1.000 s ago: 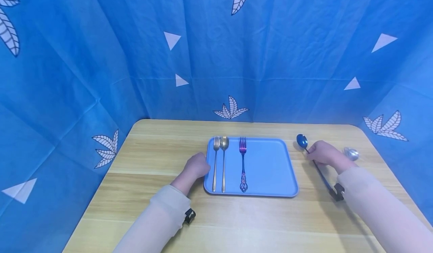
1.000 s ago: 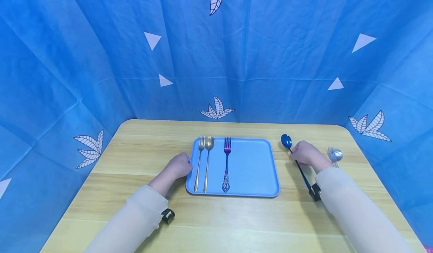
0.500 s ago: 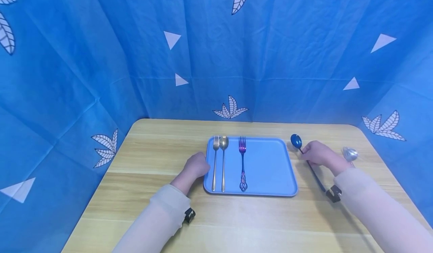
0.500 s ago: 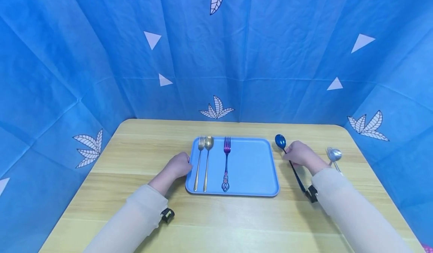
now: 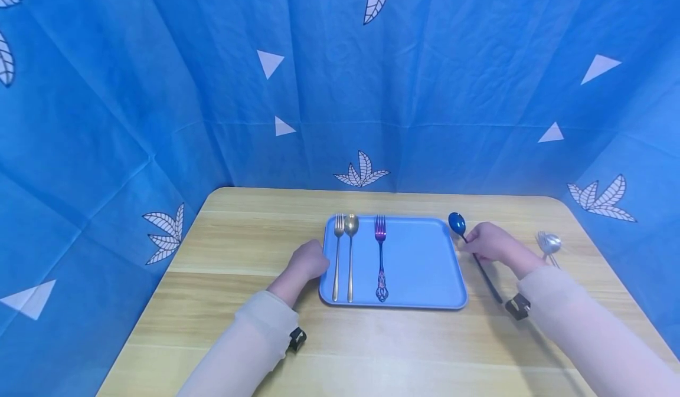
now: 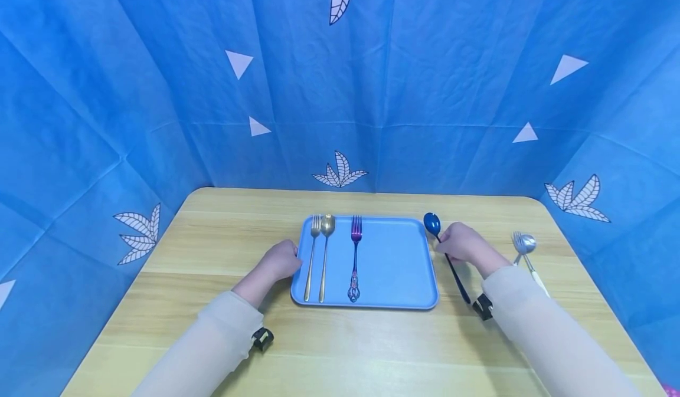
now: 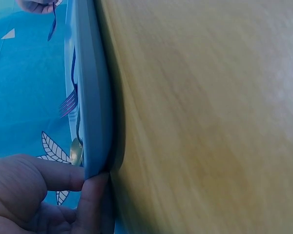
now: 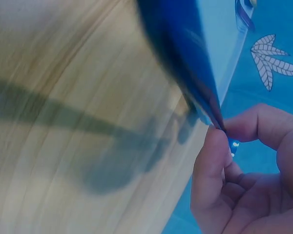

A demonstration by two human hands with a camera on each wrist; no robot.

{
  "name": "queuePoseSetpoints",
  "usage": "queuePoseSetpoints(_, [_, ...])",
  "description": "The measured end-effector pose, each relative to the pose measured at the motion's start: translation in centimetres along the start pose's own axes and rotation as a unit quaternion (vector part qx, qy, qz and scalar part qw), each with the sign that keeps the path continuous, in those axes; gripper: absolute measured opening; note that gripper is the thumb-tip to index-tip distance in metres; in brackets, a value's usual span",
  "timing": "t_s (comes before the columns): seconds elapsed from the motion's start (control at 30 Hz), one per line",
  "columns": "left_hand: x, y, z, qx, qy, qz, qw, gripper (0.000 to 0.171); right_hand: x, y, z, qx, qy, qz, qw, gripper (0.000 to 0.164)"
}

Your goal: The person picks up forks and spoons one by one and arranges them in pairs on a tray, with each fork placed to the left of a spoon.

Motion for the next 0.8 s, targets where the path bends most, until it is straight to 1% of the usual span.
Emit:
queuePoseSetpoints(0.27, [-0.1,0.1,0.0,0.001,-0.004,0.001,1.0,0.02,0.3,0.0,-0.8,0.002,-0.007,0.0,1.0,0.027])
queuePoseSetpoints(0.4, [-0.1,0.1,0.1,0.001,-0.003,0.002,1.0,0.016,0.5,0.0,-1.1,-0.001,-0.007,0.001,1.0,0.027])
queuePoseSetpoints(0.63, [-0.1,0.1,0.0,0.003,0.003,0.002,1.0,0.014,1.2,0.0,-1.4,-0.001,-0.001,0.005,1.0,0.012])
queuePoseSetpoints(0.8, [0.0,0.0,0.0,0.001,0.005,0.001,1.0,0.015,1.7,-0.1,-1.5,-0.003,0.01,0.009,1.0,0.009])
Point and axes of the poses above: each hand's wrist, its own y-axis away from the middle knuckle, its own z-axis out of the back of the hand, x = y × z, the point moved 7 cm from there along -y, towards the middle knuckle, and after that the axes turned 9 degrees about -z, right-handed, at the moved point
